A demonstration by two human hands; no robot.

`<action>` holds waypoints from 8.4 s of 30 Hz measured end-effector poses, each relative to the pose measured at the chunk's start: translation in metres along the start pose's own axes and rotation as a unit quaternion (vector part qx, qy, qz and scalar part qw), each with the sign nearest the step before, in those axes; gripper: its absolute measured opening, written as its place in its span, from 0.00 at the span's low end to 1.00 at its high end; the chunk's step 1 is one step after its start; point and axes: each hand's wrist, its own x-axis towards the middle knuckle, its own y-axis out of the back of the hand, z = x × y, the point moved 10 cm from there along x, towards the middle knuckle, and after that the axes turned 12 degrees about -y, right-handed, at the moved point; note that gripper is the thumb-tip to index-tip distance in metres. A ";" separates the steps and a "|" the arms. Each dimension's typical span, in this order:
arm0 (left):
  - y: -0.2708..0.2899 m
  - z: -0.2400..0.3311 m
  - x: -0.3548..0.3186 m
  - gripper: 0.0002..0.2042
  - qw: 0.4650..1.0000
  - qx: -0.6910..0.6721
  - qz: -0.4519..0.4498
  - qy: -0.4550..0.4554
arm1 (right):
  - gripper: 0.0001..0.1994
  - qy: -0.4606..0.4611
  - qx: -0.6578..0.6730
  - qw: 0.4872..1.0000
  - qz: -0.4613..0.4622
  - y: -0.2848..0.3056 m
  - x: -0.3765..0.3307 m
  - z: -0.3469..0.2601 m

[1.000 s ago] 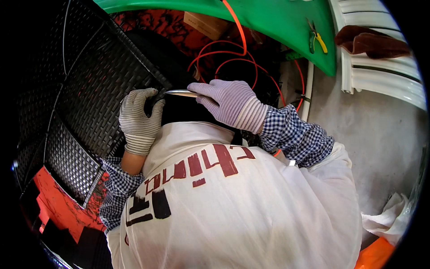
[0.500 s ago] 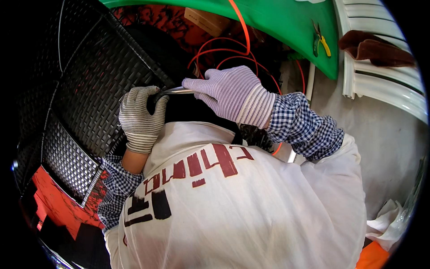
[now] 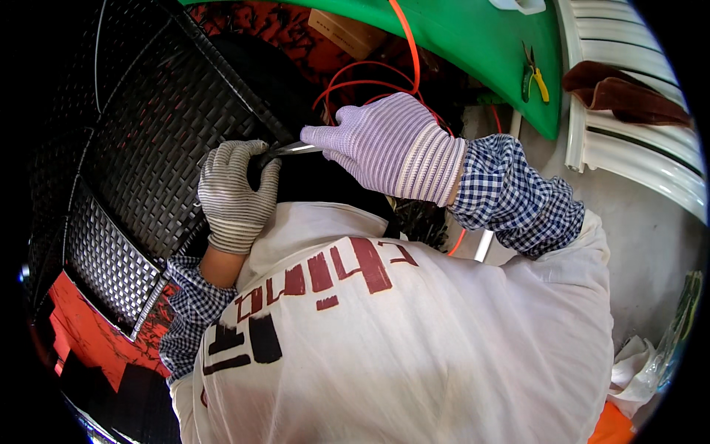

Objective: The person attaches wicker panels to a frame using a staple gun and pliers, then uses a hammer to secure parts of the assembly.

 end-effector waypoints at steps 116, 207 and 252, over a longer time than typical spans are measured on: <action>-0.002 0.004 0.022 0.10 1.000 -0.019 0.003 0.009 | 0.11 -0.128 0.212 0.969 -0.003 -0.035 -0.010 0.041; 0.006 0.014 0.019 0.14 0.996 -0.029 0.037 -0.071 | 0.25 -0.098 -0.044 0.994 -0.012 -0.017 -0.019 0.000; 0.063 -0.021 -0.055 0.17 0.977 0.209 0.032 0.041 | 0.23 0.154 0.454 0.790 0.383 0.287 0.231 -0.045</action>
